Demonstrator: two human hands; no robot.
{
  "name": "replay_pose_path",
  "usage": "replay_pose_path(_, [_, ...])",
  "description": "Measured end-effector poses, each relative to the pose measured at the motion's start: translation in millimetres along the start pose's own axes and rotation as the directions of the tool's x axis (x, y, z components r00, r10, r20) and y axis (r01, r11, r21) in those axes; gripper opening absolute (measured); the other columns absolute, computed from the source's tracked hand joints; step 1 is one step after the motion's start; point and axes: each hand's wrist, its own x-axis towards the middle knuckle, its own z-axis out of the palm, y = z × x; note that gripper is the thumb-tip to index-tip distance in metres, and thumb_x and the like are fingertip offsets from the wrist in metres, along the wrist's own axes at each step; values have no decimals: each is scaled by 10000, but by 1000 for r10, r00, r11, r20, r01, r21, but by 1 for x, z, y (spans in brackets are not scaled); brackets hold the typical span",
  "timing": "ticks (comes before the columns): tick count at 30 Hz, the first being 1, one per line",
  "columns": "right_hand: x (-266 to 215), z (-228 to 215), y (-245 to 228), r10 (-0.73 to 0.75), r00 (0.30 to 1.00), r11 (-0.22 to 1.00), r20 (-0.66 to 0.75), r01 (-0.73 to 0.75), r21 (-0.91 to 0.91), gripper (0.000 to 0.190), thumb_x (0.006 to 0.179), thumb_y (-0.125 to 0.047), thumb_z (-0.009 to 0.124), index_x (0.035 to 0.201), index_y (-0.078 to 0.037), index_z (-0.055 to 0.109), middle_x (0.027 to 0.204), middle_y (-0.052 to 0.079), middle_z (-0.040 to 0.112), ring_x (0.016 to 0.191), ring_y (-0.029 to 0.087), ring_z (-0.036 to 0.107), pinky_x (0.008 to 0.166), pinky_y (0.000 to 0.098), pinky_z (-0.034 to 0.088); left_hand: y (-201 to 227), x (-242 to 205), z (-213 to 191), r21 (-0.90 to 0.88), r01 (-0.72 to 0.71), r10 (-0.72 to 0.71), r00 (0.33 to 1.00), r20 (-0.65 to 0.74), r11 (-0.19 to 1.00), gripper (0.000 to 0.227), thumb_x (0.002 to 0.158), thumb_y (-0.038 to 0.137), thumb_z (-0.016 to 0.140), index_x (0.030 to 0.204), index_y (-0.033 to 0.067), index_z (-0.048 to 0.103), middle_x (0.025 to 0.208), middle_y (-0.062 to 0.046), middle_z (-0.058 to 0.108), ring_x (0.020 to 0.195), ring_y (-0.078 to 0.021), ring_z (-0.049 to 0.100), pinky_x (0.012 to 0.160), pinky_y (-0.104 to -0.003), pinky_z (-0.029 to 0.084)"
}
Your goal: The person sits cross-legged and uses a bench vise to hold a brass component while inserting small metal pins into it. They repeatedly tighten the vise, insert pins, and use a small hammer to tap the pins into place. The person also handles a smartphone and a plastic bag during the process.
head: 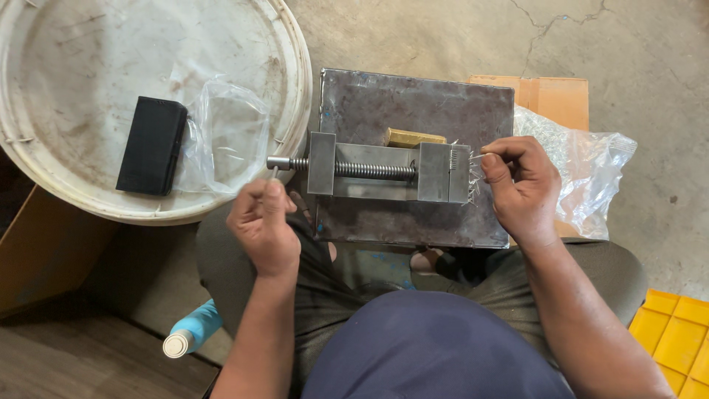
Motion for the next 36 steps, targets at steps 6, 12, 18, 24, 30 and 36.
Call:
replay_pose_path(6, [0,2,0,-3,996,977,93,-17,213,77,1125,-68,592,1180,-30,553,1125,96,725,935,88,641,847,237,541,-1,12,5,-163,66,-65,998,10,984,68,1091,89,669,1118,35,637,1046,11,586,891,-69,561,795,-269,542])
replay_pose_path(12, [1,7,-6,-116,983,990,142,103,97,72,1122,-56,576,1165,-30,525,1121,115,723,1053,143,695,923,277,563,-1,18,8,-317,304,-317,948,10,898,229,1030,113,644,1248,67,592,1073,-15,651,919,-88,637,771,-265,561])
replay_pose_path(18, [4,6,-12,-175,972,984,157,179,-9,56,1096,-29,599,1132,-26,556,1092,125,710,1059,178,706,903,291,567,-5,20,9,-267,313,-327,945,-9,911,252,1031,93,679,1265,49,596,969,-22,651,843,-84,617,665,-259,532])
replay_pose_path(24, [3,9,-10,-134,980,990,144,124,71,56,1107,-32,589,1150,-25,554,1119,123,705,1071,164,696,910,288,559,-3,12,3,-272,212,-234,971,-53,939,261,1014,25,693,1243,31,569,984,-28,654,801,-99,628,688,-254,539])
replay_pose_path(30, [-1,8,-2,-112,986,986,122,95,134,79,1128,-36,570,1187,-23,519,1155,131,710,1069,139,683,922,271,556,-10,19,5,-289,227,-243,970,-22,930,286,1089,152,629,1354,70,560,1102,-13,620,958,-78,608,852,-262,543])
replay_pose_path(36, [-6,7,2,-49,997,977,61,36,209,91,1157,-72,549,1215,-39,488,1182,135,718,895,74,624,813,222,534,-18,26,6,-56,254,-251,966,56,966,323,1119,288,536,1315,48,628,1352,-55,613,1084,-119,606,879,-284,547])
